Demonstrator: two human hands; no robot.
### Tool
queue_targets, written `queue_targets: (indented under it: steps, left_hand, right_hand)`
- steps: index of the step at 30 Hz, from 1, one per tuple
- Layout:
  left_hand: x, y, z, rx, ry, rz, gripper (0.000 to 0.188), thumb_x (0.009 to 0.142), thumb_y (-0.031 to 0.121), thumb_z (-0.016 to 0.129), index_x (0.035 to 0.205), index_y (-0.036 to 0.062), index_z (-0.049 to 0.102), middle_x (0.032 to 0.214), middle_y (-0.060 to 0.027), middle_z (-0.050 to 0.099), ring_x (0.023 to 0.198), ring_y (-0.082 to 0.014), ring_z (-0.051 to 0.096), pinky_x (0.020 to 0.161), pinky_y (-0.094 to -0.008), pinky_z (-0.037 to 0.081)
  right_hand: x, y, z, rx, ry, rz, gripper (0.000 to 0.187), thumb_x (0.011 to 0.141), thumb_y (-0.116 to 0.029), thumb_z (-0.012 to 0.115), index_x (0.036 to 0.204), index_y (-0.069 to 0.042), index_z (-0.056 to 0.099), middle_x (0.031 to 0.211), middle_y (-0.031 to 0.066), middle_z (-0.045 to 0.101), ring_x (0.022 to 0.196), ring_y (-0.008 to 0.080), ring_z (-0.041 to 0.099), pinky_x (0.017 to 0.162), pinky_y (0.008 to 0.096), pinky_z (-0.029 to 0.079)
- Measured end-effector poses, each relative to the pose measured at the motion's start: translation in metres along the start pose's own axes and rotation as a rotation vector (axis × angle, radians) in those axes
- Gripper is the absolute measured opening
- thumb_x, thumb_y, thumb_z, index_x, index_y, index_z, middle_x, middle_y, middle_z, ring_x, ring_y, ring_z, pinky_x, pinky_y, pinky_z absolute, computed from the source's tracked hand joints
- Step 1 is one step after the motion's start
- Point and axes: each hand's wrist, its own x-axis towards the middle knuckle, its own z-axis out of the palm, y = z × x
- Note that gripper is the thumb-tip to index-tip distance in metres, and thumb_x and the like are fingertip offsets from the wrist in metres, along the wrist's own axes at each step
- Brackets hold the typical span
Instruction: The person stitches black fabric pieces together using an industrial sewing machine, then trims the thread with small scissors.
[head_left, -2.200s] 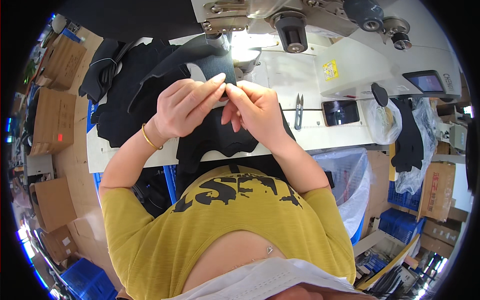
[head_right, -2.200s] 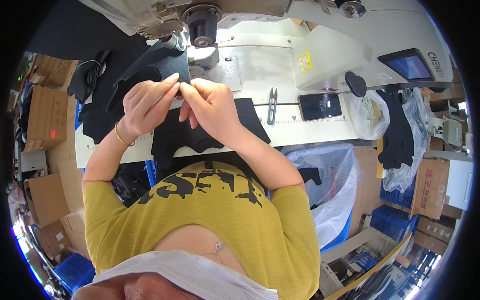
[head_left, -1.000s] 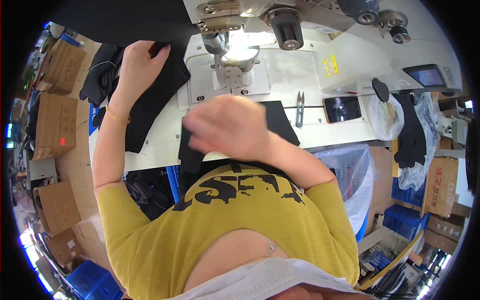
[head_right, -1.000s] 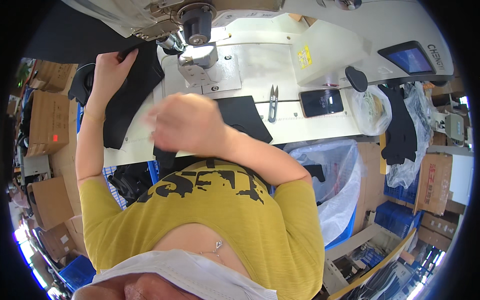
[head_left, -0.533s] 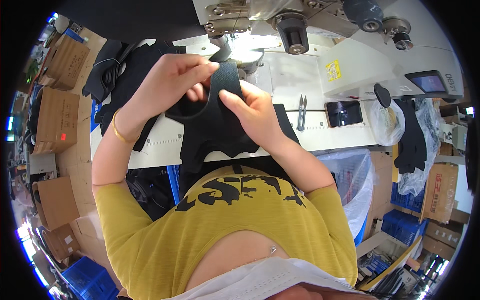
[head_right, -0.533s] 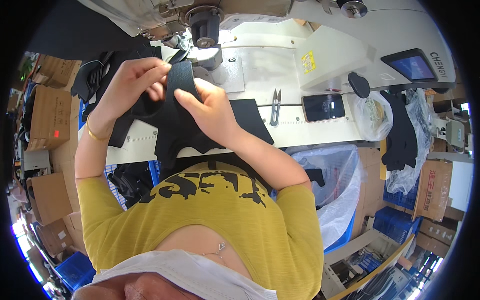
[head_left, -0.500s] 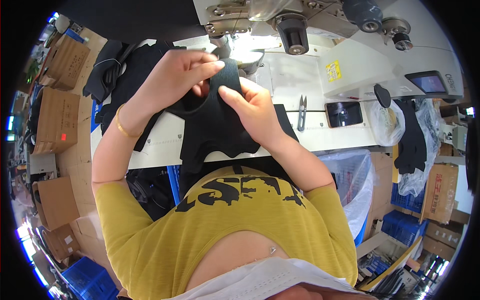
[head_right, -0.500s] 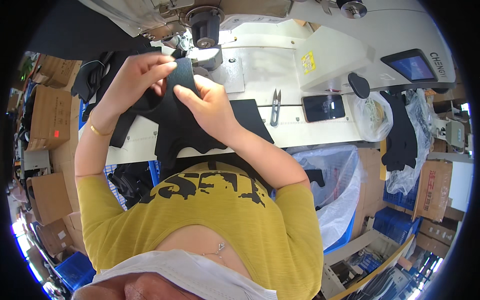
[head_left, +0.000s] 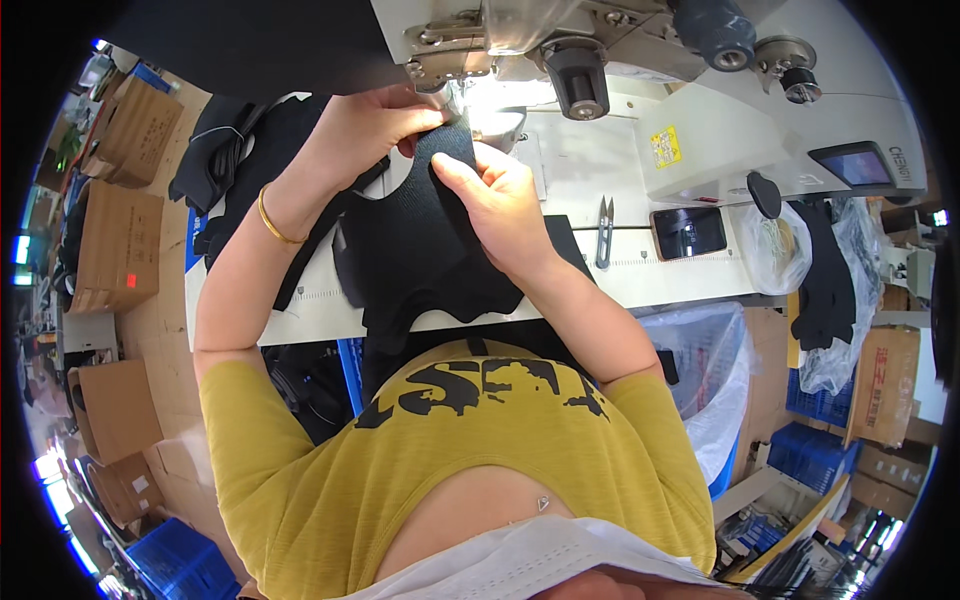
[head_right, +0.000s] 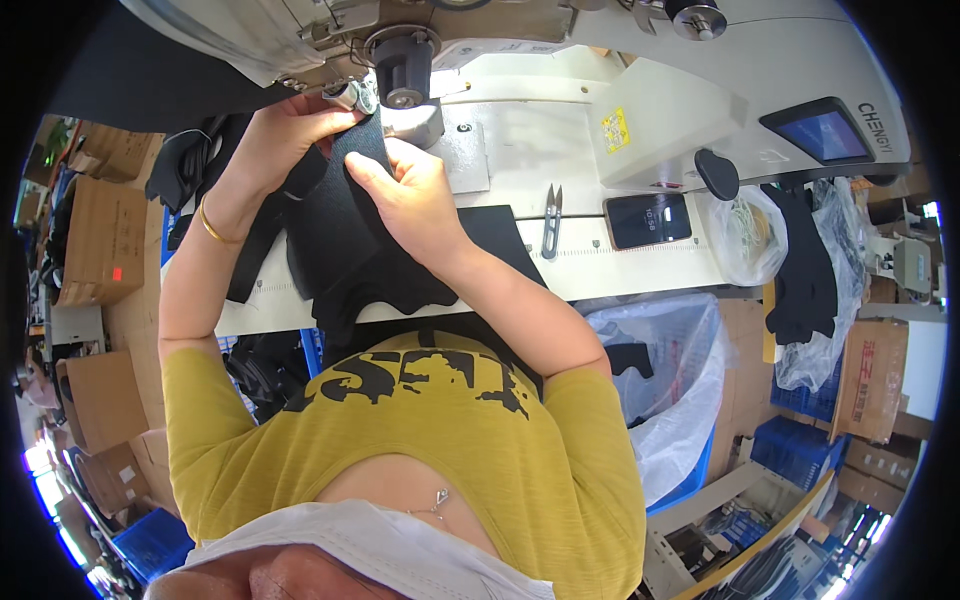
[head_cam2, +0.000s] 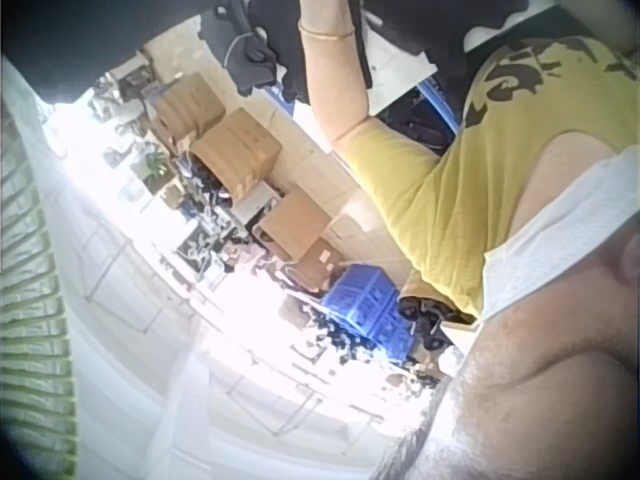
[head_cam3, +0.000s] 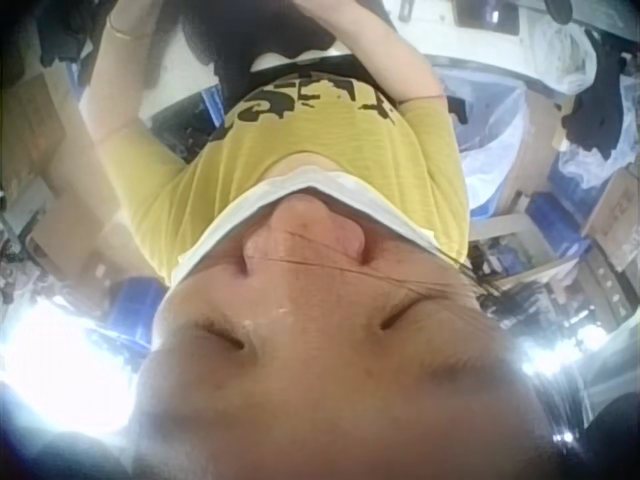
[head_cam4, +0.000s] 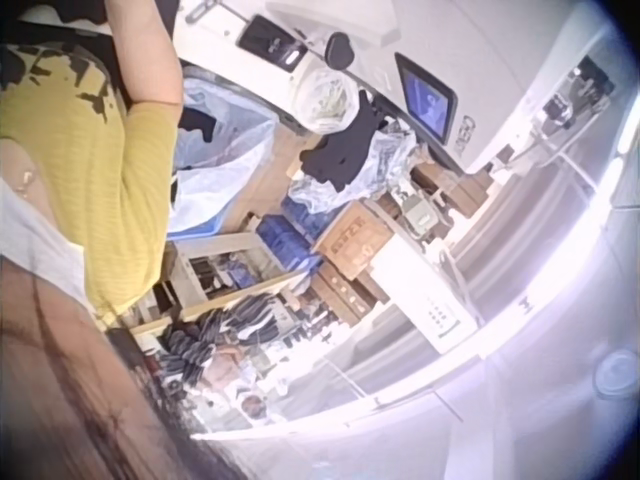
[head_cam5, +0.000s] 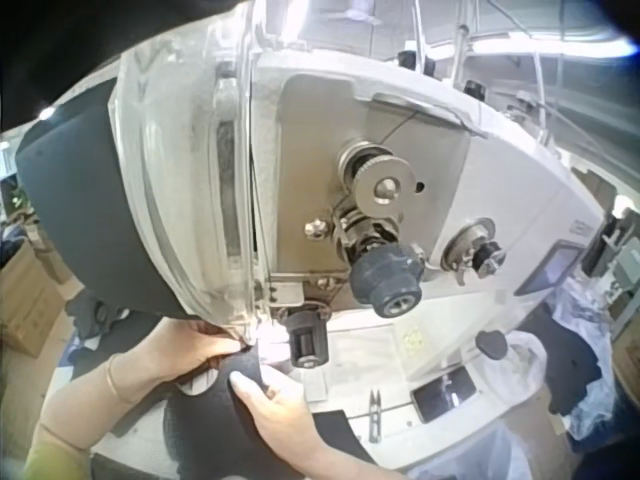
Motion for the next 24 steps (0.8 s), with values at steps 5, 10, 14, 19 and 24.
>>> queue_targets:
  steps: [5,10,14,19,24]
  left_hand:
    - [-0.020,0.009,0.009,0.241,0.138,0.091,0.028,0.086,0.013,0.068,0.109,-0.0042,0.066,0.094,-0.0075,0.070,0.076,-0.0149,0.062,0.074,-0.0268,0.050]
    - [-0.092,0.004,0.033,0.768,0.234,0.875,0.053,0.067,0.024,0.079,0.114,0.0033,0.066,0.113,-0.0099,0.063,0.094,-0.0277,0.058,0.082,-0.0387,0.045]
    - [-0.105,-0.008,0.051,0.994,0.268,0.925,0.045,0.070,0.009,0.072,0.114,0.0017,0.067,0.120,-0.0096,0.063,0.095,-0.0220,0.060,0.083,-0.0349,0.046]
    - [-0.089,-0.009,0.044,1.069,0.351,0.945,0.040,0.068,0.001,0.064,0.108,0.0031,0.071,0.119,-0.0078,0.067,0.091,-0.0198,0.060,0.079,-0.0318,0.047]
    - [-0.073,-0.008,0.037,1.092,0.376,0.922,0.042,0.065,0.007,0.065,0.106,0.0068,0.072,0.116,-0.0047,0.068,0.091,-0.0191,0.060,0.078,-0.0315,0.048]
  right_hand:
    - [-0.022,-0.010,-0.006,-0.337,0.128,-0.057,0.015,0.099,-0.013,0.055,0.098,0.001,0.062,0.083,0.0057,0.064,0.062,0.0054,0.058,0.053,0.0209,0.045]
    - [-0.055,-0.009,-0.012,-0.521,0.100,-0.111,0.021,0.100,-0.017,0.053,0.088,-0.001,0.061,0.053,0.0013,0.058,0.045,0.0055,0.053,0.043,0.0222,0.040]
    - [-0.048,-0.020,-0.013,-0.474,0.060,-0.067,0.023,0.100,-0.018,0.053,0.085,-0.002,0.062,0.055,0.0019,0.060,0.044,0.0043,0.049,0.042,0.0220,0.038]
    - [-0.029,-0.023,-0.010,-0.434,0.045,-0.056,0.027,0.101,-0.022,0.052,0.084,-0.003,0.061,0.056,0.0019,0.060,0.044,0.0042,0.048,0.042,0.0213,0.036]
    - [-0.012,-0.021,-0.012,-0.328,0.006,-0.091,0.027,0.103,-0.020,0.050,0.087,-0.001,0.060,0.059,0.0047,0.060,0.044,0.0056,0.048,0.042,0.0201,0.035]
